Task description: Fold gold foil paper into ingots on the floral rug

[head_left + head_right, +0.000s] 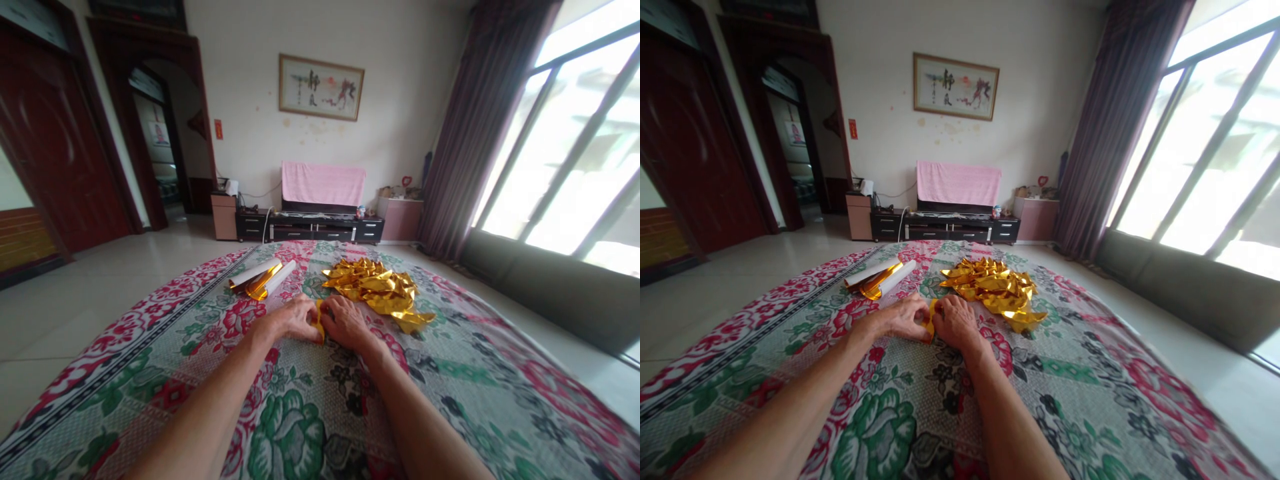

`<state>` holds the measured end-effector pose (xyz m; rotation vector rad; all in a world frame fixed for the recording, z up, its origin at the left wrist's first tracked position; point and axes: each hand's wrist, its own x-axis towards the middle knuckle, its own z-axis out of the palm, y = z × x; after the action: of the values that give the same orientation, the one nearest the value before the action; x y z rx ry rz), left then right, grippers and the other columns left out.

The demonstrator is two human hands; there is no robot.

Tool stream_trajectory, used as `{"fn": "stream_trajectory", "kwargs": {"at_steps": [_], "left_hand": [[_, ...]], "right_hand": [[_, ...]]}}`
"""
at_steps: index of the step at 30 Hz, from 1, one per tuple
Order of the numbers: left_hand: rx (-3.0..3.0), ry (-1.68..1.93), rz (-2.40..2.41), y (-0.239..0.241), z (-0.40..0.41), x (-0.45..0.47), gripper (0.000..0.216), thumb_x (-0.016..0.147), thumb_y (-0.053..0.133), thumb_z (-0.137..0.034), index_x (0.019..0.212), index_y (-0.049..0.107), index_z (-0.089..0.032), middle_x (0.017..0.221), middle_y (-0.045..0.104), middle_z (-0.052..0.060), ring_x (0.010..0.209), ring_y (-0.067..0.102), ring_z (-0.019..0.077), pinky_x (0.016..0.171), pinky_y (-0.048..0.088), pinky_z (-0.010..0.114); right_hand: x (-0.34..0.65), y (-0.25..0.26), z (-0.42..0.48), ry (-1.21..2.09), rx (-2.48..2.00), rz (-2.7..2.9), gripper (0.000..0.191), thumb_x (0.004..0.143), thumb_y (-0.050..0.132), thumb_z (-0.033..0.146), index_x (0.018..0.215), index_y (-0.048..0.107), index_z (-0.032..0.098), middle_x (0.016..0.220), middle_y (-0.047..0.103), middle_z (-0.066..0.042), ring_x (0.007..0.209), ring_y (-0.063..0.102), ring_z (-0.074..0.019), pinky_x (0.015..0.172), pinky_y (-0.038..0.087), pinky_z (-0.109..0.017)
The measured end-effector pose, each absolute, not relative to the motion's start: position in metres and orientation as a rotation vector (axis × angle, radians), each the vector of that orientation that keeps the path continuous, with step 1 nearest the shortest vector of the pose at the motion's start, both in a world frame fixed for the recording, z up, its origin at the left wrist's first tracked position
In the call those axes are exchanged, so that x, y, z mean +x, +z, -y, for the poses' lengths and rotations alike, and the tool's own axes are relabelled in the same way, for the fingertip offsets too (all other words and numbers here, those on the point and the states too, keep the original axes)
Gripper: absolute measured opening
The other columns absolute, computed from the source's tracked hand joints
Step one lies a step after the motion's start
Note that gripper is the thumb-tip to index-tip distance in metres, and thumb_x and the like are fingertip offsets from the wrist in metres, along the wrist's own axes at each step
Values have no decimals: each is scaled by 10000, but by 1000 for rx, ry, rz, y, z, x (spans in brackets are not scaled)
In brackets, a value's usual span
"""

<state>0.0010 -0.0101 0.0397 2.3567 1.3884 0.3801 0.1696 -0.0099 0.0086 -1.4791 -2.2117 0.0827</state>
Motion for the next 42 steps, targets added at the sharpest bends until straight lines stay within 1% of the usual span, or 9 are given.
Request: {"fn": "stream_trajectory", "kwargs": {"at_steps": [6, 18, 24, 28, 31, 34, 36, 39, 42], "left_hand": [[2361, 376, -1397, 38, 9, 0, 398, 524, 686, -425, 841, 599, -200, 941, 482, 17, 783, 495, 131, 698, 423, 239], [2360, 358, -1410, 34, 5, 0, 422, 509, 677, -445, 846, 593, -205, 955, 485, 18, 811, 504, 146, 711, 432, 234], [2376, 342, -1369, 42, 11, 0, 370, 547, 645, -424, 833, 583, -197, 953, 468, 12, 809, 511, 137, 739, 448, 225], [2387, 344, -1356, 44, 12, 1, 381, 545, 649, -432, 830, 580, -188, 905, 470, 15, 802, 517, 148, 705, 454, 224], [2371, 353, -1394, 43, 11, 1, 400, 536, 654, -431, 845, 579, -189, 884, 480, 11, 772, 521, 143, 679, 456, 222], [2358, 362, -1396, 42, 11, 2, 413, 524, 662, -432, 851, 586, -192, 899, 495, 10, 747, 523, 139, 647, 455, 220], [2385, 377, -1378, 43, 12, 2, 380, 529, 661, -414, 827, 596, -188, 877, 508, 10, 753, 521, 146, 644, 453, 222], [2427, 408, -1360, 44, 12, 2, 342, 518, 676, -389, 781, 612, -180, 838, 527, 12, 760, 520, 155, 644, 449, 224], [2394, 438, -1309, 42, 7, -2, 319, 537, 675, -388, 766, 635, -169, 843, 570, 12, 738, 536, 147, 622, 444, 213]], "right_hand": [[174, 10, 17, 91, -1460, 2286, 254, 864, 406, 368, 1055, 539, 266, 1199, 505, -26, 1104, 426, -186, 893, 301, -342], [153, 0, 5, -89, -1700, 2070, 232, 882, 350, 314, 961, 551, 227, 1062, 535, -75, 977, 462, -235, 792, 331, -365], [153, 2, 7, -41, -1700, 2120, 260, 885, 354, 330, 1047, 556, 306, 1169, 494, -39, 1028, 440, -232, 807, 329, -372], [151, 6, 10, -131, -1590, 2134, 235, 865, 417, 316, 1023, 590, 299, 1235, 468, -35, 1103, 398, -235, 839, 314, -356], [151, 8, 9, -97, -1459, 2114, 238, 850, 434, 240, 1015, 605, 263, 1112, 556, -45, 1013, 469, -203, 824, 329, -311], [153, 6, 6, -5, -1348, 2025, 280, 839, 389, 144, 991, 614, 208, 1018, 600, -55, 927, 522, -166, 802, 354, -259], [154, 4, 3, 36, -1262, 2036, 275, 826, 380, 116, 929, 624, 191, 954, 617, -51, 881, 539, -149, 780, 366, -233], [153, 1, 1, 71, -1195, 2140, 237, 815, 402, 120, 750, 619, 189, 805, 617, -31, 796, 544, -134, 741, 367, -212], [152, 0, 1, 48, -1219, 2155, 221, 810, 415, 125, 700, 598, 184, 784, 605, -33, 797, 538, -132, 745, 358, -209]]}}
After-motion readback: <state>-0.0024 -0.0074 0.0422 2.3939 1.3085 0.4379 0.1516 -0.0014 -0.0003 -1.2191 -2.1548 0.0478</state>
